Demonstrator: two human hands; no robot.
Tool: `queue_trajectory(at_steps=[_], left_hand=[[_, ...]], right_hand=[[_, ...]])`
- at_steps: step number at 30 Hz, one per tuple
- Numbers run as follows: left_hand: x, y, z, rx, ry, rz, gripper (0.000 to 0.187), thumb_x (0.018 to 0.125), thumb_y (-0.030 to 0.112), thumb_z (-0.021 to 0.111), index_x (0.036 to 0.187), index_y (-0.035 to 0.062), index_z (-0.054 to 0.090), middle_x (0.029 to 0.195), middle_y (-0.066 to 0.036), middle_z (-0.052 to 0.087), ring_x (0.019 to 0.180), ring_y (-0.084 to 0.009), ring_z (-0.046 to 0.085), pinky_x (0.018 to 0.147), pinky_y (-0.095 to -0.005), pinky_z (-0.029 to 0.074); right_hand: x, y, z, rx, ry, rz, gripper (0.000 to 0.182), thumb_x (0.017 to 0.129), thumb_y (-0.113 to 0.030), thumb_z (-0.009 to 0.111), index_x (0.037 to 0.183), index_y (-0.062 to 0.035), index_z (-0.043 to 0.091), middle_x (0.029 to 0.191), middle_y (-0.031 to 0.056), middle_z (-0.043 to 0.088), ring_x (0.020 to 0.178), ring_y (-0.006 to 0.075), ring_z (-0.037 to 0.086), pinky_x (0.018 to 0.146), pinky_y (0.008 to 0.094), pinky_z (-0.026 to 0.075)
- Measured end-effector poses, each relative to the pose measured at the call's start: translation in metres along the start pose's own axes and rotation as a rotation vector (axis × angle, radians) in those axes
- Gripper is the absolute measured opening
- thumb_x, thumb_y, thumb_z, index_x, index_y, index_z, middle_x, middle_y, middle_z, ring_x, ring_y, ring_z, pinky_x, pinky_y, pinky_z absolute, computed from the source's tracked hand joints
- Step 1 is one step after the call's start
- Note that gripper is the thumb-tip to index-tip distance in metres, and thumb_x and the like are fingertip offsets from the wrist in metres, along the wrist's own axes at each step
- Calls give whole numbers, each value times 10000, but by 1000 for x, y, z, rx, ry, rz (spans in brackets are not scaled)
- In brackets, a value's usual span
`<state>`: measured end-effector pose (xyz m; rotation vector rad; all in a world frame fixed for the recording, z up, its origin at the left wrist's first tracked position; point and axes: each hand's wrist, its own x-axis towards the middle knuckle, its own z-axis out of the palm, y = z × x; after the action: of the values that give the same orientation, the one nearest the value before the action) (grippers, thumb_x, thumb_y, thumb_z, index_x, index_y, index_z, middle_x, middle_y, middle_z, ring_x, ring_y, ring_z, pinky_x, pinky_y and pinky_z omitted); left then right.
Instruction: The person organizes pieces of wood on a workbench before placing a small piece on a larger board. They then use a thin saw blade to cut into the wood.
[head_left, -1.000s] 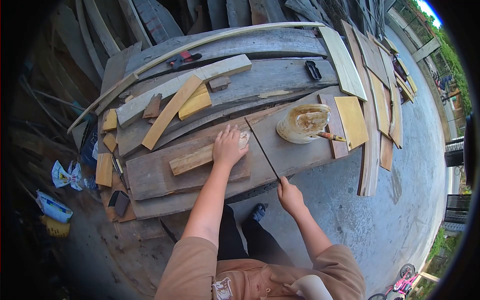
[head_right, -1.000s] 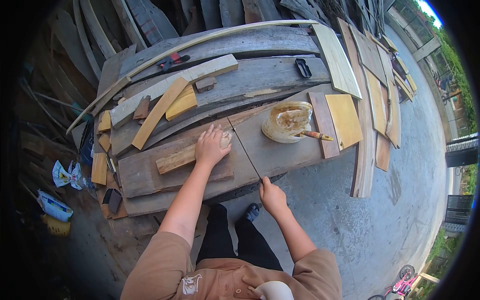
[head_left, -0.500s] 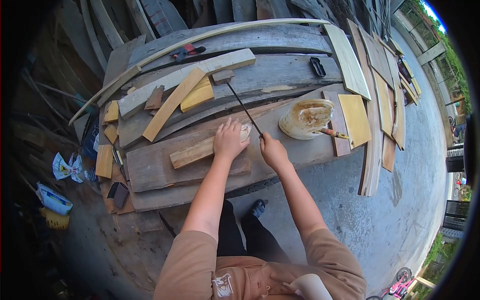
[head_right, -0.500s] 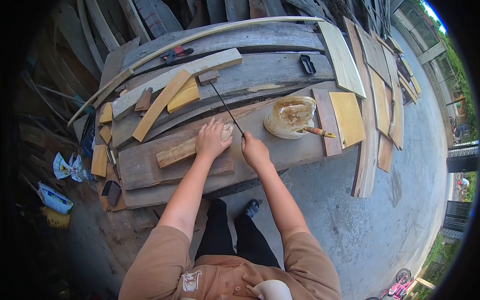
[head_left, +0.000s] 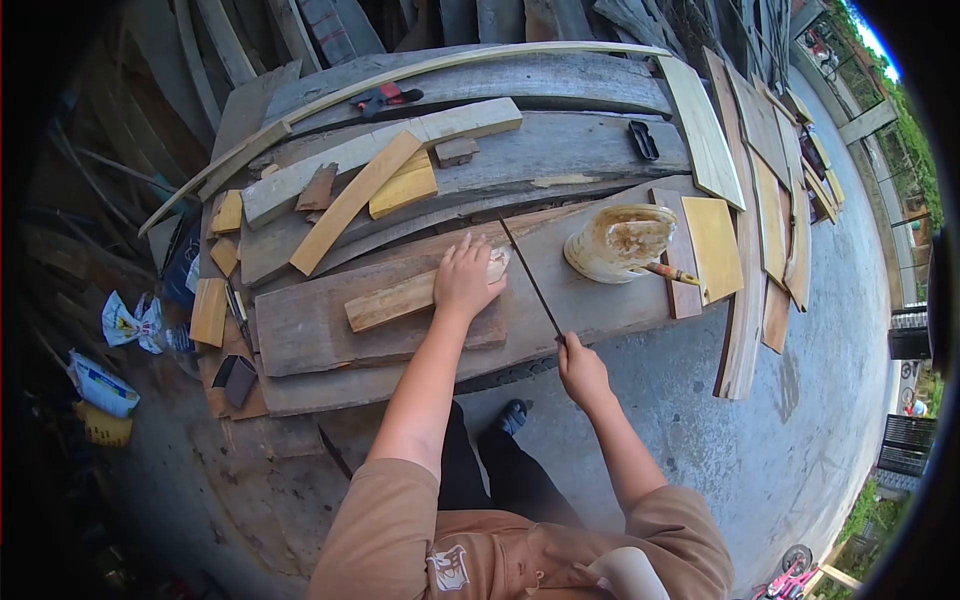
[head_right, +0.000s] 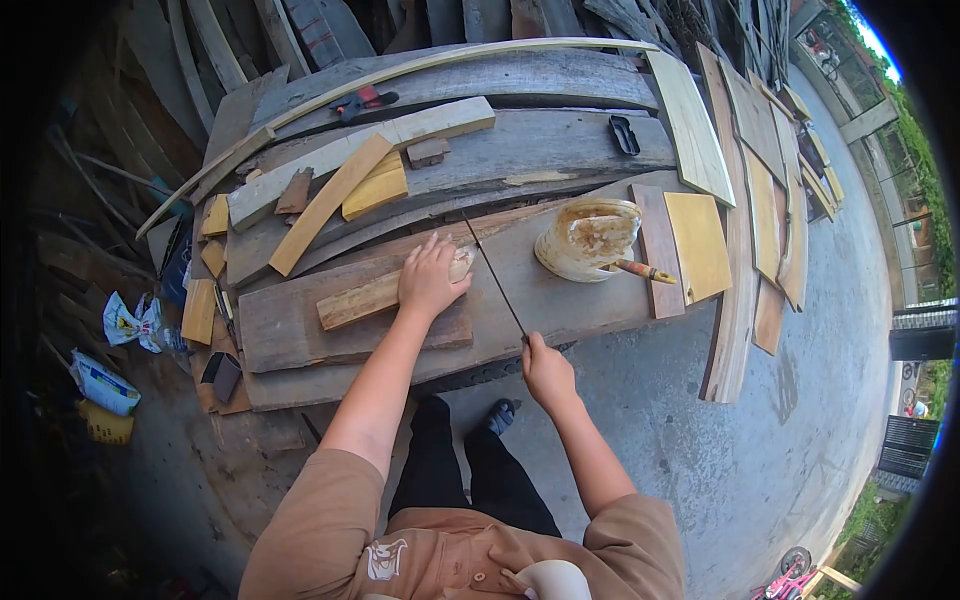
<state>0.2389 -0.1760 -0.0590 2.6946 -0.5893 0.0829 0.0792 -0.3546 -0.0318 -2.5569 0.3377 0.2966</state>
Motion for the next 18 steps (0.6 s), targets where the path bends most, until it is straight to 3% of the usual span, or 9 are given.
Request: queue_trajectory(at_steps=[8,18], left_hand=[[0,0,0,3,12,3,487,697,362,676,1058,56,560,1245,-105,534,1238,-261,422,1003,-412,343],[1,2,-2,-21,-10,-19,495,698,362,677,1071,59,556,1257,-100,525,1243,-254,417,1016,-407,330]], right_hand=[[113,-54,8,36,60,-131,193,907,-235,406,967,-70,485,713,234,609,684,424,591,615,524,450],[-20,11,4,23,-7,24,190,900,-238,429,972,-72,485,718,235,610,690,409,603,609,512,466]])
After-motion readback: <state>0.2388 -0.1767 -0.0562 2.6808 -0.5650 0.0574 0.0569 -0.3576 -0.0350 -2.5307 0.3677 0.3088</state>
